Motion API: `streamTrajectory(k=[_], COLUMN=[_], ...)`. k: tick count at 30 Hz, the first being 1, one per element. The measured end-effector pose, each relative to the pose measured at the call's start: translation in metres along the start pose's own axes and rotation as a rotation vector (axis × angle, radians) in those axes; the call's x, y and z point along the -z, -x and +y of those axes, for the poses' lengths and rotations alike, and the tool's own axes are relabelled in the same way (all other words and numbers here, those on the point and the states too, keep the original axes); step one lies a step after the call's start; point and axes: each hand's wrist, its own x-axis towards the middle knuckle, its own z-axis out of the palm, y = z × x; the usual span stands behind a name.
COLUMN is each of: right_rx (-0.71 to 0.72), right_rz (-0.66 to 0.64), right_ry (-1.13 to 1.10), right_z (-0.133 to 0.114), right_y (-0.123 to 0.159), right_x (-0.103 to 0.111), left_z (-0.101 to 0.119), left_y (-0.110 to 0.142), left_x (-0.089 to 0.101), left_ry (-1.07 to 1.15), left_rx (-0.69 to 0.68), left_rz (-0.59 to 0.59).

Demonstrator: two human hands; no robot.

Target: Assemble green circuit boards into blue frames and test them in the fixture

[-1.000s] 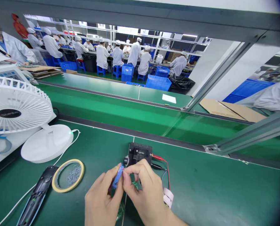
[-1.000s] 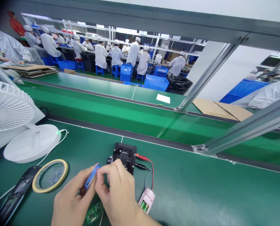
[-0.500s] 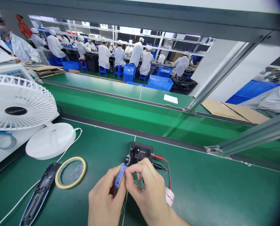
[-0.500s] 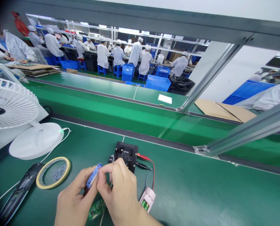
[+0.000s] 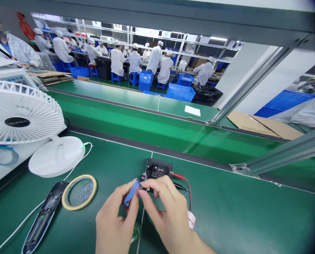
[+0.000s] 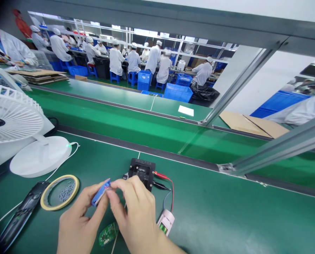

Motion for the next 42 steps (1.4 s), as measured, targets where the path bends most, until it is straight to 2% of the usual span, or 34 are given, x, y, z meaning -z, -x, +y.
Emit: streamTrajectory(k=[3, 6, 10, 12, 15, 24, 30, 37, 39, 42], right_rx=[-0.009, -0.093, -0.411, -0.519, -0.516, -0.503, -0.513, -0.535, -0.531, -0.543], right_rz=[-0.012, -0.039, -0.183, -0.27, -0.322, -0.271, -0.189, -0.337, -0.338, -0.274], right_ry=[-0.016, -0.075, -0.303, -0.411, -0.404, -0.3, -0.42, -0.459, -0.511, -0.574], right_z=[0.002, 0.003, 0.002, 0.003, 0.005, 0.013, 0.012, 0.011, 0.011, 0.01], right_y=[0.001, 0.002, 0.0, 0.0, 0.001, 0.01, 0.012, 0.005, 0.007, 0.009], right_x=[-0.001, -0.001, -0.001, -0.001, -0.003, -0.011, -0.015, -0.005, -0.006, -0.011], left_z=[-0.002, -0.005, -0.006, -0.006, -0.006, -0.005, -0.007, -0.006, -0.005, -0.003], left_y=[0.0, -0.003, -0.007, -0.009, -0.012, -0.011, -0.006, -0.003, -0.003, -0.002], left_x=[0.0, 0.003, 0.006, 0.007, 0.008, 0.008, 0.004, 0.002, 0.002, 0.003], left_ry=[0.01, -0.004, -0.078, -0.103, -0.109, -0.125, -0.11, -0.043, -0.031, -0.025], left_rx=[-0.065, -0.161, -0.31, -0.364, -0.413, -0.467, -0.415, -0.401, -0.382, -0.357], left_rz=[-0.051, -0.097, -0.056, -0.042, -0.069, -0.134, -0.148, -0.12, -0.117, -0.092])
